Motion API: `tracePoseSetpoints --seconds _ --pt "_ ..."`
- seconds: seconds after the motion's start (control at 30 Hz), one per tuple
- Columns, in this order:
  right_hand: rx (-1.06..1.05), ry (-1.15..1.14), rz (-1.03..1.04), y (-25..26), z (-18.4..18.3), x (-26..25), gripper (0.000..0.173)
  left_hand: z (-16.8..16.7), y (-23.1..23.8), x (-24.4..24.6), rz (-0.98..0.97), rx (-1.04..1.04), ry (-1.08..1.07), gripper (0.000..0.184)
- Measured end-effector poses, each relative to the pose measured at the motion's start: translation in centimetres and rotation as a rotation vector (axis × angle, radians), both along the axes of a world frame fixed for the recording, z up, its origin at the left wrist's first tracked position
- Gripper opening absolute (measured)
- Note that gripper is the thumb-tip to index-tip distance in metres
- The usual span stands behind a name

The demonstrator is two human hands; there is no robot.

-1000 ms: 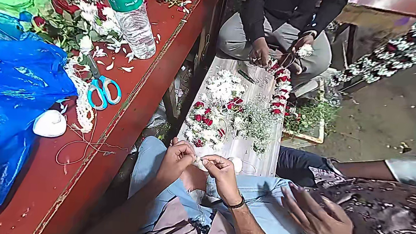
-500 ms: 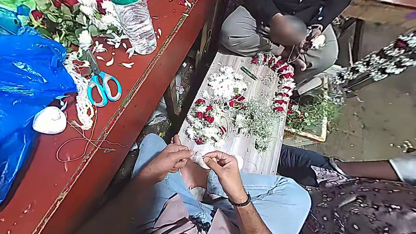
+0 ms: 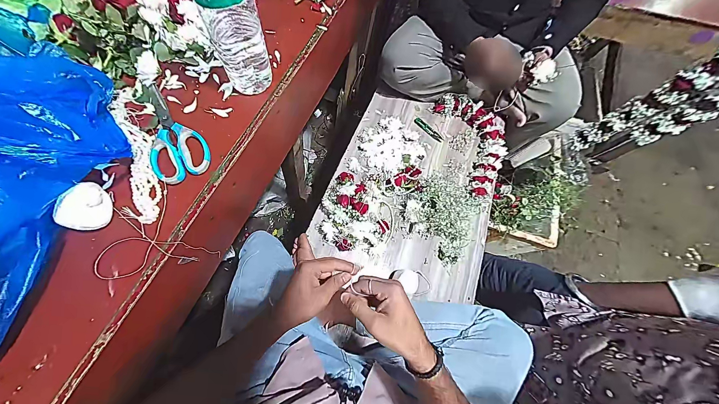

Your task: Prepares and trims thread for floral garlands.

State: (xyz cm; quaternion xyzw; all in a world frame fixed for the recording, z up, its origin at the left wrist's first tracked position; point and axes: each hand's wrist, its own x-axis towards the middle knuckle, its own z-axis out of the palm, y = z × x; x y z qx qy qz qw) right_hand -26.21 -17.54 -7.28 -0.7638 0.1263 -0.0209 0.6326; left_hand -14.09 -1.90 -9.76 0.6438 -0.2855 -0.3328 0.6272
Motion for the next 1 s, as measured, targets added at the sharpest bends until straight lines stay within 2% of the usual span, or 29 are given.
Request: tracePoseSetpoints --seconds 0.07,0.13,0.2,0.27,0.33,0.43,0.5,0.57,0.63,0.67,0.73,0.83,0.9,1.0 --pt "0.150 -0.034 -0.088 -0.2 0.2 0.1 0.025 -0.6 0.1 0.1 -0.054 -0.016 -0.256 0.016" --pt "0.238 -0.040 -0.133 -0.5 0.1 -0.1 0.023 -0.6 0.3 0.2 -0.061 -0.003 -0.291 0.013" --pt "0.302 -0.045 -0.161 -0.6 -0.1 -0.1 0.024 -0.3 0.3 0.5 -0.031 -0.007 -0.111 0.008" --pt "0.400 -0.063 -0.200 -1.0 -0.6 -0.4 0.023 0.3 0.5 1.0 -0.004 -0.040 0.233 0.009" --pt "0.516 -0.073 -0.254 -1.7 -1.2 -0.9 0.025 0.6 1.0 1.5 0.000 -0.191 0.545 0.007" --pt "0.576 -0.069 -0.309 -2.8 -1.9 -1.6 0.026 0.5 2.2 2.1 -0.080 -0.330 0.733 0.003" --pt "0.541 -0.070 -0.312 -3.0 -1.9 -1.8 0.026 1.0 2.6 1.9 -0.168 -0.260 0.823 0.008" --pt "0.505 -0.074 -0.340 -3.2 -1.8 -1.7 0.027 2.1 2.7 1.9 -0.217 -0.047 0.864 0.024" --pt "0.483 -0.073 -0.371 -3.8 -1.9 -1.6 0.027 3.1 2.5 2.0 -0.180 0.132 0.802 0.035" --pt "0.480 -0.072 -0.374 -4.0 -1.9 -1.6 0.027 3.1 2.5 2.1 -0.175 0.131 0.749 0.035" --pt "0.462 -0.060 -0.334 -4.1 -1.7 -1.5 0.027 2.9 2.7 2.3 -0.110 0.044 0.670 0.030" --pt "0.384 -0.025 -0.130 -3.2 -0.9 -1.6 0.022 2.7 2.0 2.0 0.048 -0.104 0.620 0.022" --pt "0.388 -0.018 -0.017 -2.0 0.0 -1.3 0.021 2.3 1.0 1.4 0.047 -0.100 0.407 0.017" --pt "0.458 -0.040 -0.074 -1.1 1.0 -0.8 0.021 0.9 0.1 0.0 -0.063 -0.014 -0.102 0.017"
